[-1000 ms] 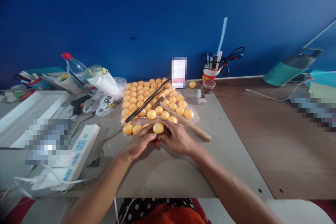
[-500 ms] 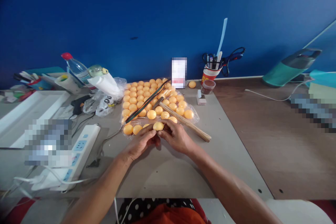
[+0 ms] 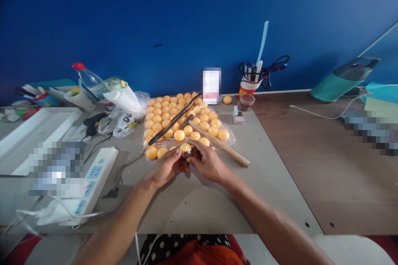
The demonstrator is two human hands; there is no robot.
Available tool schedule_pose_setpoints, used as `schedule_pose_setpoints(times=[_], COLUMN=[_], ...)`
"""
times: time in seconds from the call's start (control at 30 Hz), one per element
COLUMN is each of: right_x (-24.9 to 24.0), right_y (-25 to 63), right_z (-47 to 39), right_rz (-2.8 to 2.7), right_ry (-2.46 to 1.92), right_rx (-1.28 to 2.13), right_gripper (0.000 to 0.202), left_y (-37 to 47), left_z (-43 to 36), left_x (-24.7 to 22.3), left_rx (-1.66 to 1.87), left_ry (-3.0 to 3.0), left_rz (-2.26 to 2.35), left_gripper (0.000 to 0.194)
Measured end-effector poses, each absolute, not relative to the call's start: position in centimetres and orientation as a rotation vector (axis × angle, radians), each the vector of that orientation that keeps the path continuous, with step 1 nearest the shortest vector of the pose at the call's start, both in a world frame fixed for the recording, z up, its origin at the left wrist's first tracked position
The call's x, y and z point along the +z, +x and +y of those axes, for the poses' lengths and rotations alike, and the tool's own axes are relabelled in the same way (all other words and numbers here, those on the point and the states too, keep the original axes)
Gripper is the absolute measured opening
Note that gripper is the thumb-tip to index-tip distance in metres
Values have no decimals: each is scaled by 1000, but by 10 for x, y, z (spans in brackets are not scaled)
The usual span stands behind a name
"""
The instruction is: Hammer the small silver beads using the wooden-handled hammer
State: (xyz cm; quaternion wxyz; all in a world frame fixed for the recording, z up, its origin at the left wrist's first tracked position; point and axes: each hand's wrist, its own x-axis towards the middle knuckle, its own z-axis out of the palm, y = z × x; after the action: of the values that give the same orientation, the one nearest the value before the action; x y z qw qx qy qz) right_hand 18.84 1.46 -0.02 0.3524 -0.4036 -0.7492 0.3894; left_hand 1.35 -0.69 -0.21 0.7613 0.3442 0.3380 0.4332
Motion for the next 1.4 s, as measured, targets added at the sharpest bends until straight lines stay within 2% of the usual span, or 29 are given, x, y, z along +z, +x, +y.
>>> schedule_pose_setpoints(times=[0.13, 0.4, 0.57, 0.83, 1.07, 1.4], right_x=[1, 4, 7, 3, 8, 9], right_y=[188, 190, 192, 191, 191, 187], right_z=[14, 16, 18, 19, 19, 16], right_rz=[-1935, -1900, -1875, -1794, -1766, -1614], right_ry=[-1020, -1042, -956, -857, -904, -887], right_rx=[1054, 1091, 1168, 1378, 1524, 1616], right_gripper=[45, 32, 34, 49, 42, 42], left_y=[14, 13, 16, 21, 22, 23], left_z=[-7, -8, -9, -8, -9, -9], left_x=[-6, -9, -2, -5, -7, -9], left_rx=[925, 953, 1039, 1095, 1072, 1081], left_ry=[764, 901, 1058, 1154, 1185, 1196], left_rz=[748, 817, 875, 813, 853, 859], left_gripper=[45, 48, 55, 40, 43, 43])
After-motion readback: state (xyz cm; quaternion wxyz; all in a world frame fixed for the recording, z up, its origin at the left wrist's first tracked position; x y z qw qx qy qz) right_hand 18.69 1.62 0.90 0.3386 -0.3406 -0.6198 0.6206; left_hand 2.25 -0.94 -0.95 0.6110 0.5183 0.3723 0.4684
